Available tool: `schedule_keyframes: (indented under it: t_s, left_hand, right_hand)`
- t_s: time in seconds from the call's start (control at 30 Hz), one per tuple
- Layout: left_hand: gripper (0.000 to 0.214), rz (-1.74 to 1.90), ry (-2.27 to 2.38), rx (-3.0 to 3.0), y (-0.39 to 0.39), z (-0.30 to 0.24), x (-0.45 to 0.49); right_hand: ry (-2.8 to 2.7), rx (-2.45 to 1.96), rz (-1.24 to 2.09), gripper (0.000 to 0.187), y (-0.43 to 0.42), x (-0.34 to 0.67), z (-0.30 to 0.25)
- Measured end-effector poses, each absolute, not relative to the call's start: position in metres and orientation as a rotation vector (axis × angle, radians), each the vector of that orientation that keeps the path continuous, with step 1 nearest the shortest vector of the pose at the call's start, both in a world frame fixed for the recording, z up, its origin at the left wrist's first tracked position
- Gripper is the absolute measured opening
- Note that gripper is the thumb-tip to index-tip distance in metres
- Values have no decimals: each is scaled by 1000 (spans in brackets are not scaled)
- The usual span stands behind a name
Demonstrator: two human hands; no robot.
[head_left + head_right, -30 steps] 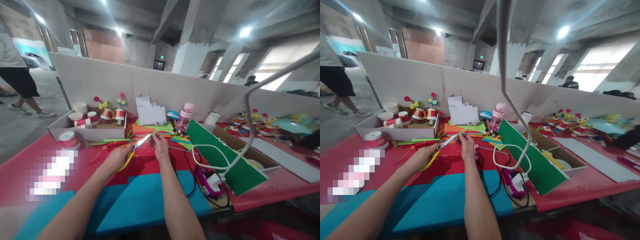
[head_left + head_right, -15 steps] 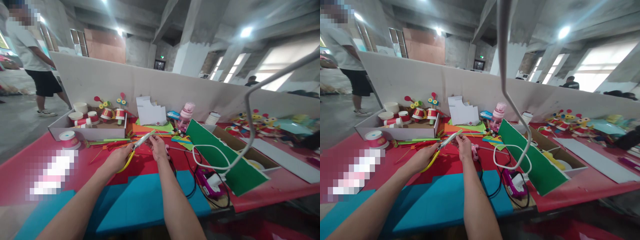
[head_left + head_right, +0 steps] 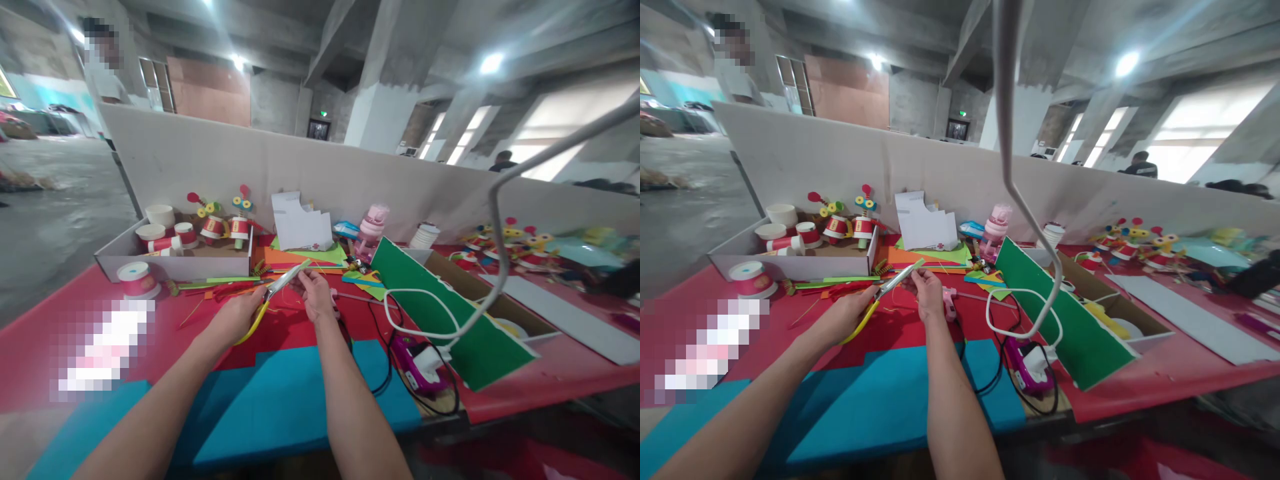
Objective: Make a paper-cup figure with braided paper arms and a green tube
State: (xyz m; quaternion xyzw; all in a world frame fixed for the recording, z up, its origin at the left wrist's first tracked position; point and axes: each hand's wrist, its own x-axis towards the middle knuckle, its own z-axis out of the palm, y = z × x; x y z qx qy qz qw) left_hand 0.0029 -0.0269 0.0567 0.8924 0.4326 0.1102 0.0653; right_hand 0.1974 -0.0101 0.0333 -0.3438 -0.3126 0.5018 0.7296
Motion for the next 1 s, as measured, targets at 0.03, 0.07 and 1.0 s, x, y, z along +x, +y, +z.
schedule_keyframes:
  t_s: [0.03, 0.07, 1.0]
  left_hand:
    - [33, 338, 1304, 2693, -27, 57, 3]
    - [32, 346, 1300, 2694, -27, 56, 3]
    - [44, 354, 1259, 2707, -24, 53, 1]
  right_hand:
    - [-687, -759, 1106, 27, -10, 197, 33]
    - [-684, -759, 1106, 28, -10, 197, 33]
    - [-658, -729, 1044, 31, -11, 206, 36]
